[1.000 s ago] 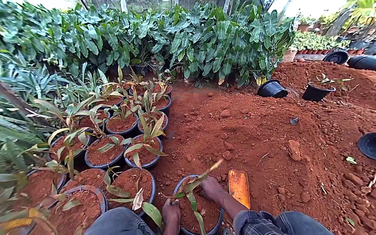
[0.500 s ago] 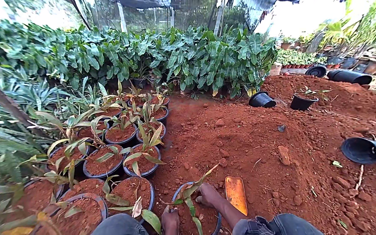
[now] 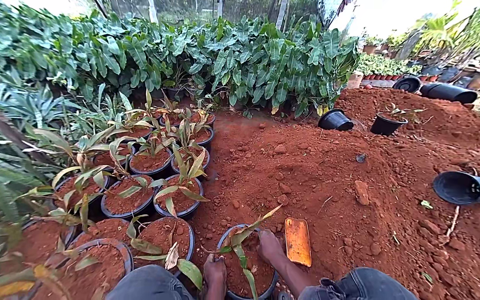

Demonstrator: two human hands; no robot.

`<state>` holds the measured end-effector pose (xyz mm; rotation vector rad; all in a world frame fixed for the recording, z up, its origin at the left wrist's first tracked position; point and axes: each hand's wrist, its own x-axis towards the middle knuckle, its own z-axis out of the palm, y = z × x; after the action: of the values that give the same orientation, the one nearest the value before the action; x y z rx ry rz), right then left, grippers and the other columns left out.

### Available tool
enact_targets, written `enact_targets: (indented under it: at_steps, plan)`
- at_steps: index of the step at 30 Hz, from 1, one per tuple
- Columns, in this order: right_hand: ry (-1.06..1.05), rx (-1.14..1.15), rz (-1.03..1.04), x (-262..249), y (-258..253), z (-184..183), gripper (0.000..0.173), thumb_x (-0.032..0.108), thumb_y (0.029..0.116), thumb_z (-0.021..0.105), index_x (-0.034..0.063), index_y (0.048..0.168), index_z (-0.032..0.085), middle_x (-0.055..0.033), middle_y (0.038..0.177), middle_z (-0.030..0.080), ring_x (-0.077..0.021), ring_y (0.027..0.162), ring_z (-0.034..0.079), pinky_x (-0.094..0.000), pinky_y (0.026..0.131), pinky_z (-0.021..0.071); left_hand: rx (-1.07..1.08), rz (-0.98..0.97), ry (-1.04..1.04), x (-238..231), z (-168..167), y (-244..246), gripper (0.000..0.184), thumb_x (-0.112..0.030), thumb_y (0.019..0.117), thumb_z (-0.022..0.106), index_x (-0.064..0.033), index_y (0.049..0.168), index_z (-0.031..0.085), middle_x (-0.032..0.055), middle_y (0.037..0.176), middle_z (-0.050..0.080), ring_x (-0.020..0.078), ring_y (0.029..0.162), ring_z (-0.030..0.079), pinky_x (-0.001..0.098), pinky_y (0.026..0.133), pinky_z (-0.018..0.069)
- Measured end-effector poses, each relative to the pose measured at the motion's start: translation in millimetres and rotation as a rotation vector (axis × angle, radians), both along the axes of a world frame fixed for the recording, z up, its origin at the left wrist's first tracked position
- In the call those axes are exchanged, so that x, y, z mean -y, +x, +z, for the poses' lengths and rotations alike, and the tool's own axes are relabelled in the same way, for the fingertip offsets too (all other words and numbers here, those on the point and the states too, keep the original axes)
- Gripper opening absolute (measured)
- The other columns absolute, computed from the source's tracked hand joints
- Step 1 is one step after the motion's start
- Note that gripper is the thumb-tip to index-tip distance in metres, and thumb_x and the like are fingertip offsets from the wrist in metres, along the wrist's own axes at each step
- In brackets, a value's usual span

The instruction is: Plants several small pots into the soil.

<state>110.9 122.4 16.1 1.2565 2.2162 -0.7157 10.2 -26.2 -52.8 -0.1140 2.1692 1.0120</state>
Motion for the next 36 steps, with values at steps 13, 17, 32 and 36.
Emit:
enact_targets:
  at_steps: [13, 17, 32, 36]
  plan:
    - [-0.007, -0.224, 0.146, -3.3, -12.9, -24.0, 0.031, 0.027, 0.0953, 0.067, 0.005, 0.116, 0.074, -0.0185, 0.133, 0.064, -0.0338, 0.132, 0.055, -0.0482, 0.114, 0.0419, -0.008, 0.004, 0.006, -1.4, 1.6, -3.3, 0.03, -0.013, 0.1007, 0.064, -0.0035, 0.129, 0.066, 0.0224, 0.13, 0.065, 0.0371, 0.127, 0.058, 0.0562, 0.107, 0.0433]
    - [0.01, -0.15, 0.135, 0.1, -14.2, -21.0, 0.036, 0.025, 0.1004, 0.059, 0.0035, 0.129, 0.067, -0.0226, 0.142, 0.058, -0.0359, 0.138, 0.052, -0.0496, 0.115, 0.0413, -0.017, 0.005, 0.006, -2.1, 3.7, -4.1, 0.029, -0.013, 0.1004, 0.064, -0.0029, 0.128, 0.066, 0.0227, 0.129, 0.065, 0.0371, 0.126, 0.058, 0.0559, 0.107, 0.0436]
    - [-0.011, 0.032, 0.073, -9.1, 1.1, 6.7, 0.061, 0.025, 0.0887, 0.075, 0.0027, 0.142, 0.055, -0.024, 0.143, 0.056, -0.0402, 0.133, 0.055, -0.0558, 0.108, 0.0475, -0.013, -0.012, 0.005, -1.7, 0.6, -3.0, 0.032, -0.015, 0.1017, 0.063, -0.0037, 0.131, 0.064, 0.0227, 0.132, 0.064, 0.0368, 0.129, 0.057, 0.0552, 0.108, 0.0432]
    - [-0.049, 0.186, 0.058, 6.8, 10.1, 9.3, 0.075, 0.035, 0.0835, 0.081, -0.003, 0.14, 0.05, -0.0251, 0.137, 0.059, -0.0397, 0.128, 0.06, -0.0556, 0.103, 0.0506, -0.012, -0.018, -0.016, -0.6, -1.6, -2.9, 0.032, -0.017, 0.1019, 0.063, -0.0044, 0.131, 0.065, 0.0218, 0.132, 0.064, 0.0362, 0.129, 0.057, 0.0558, 0.108, 0.0431]
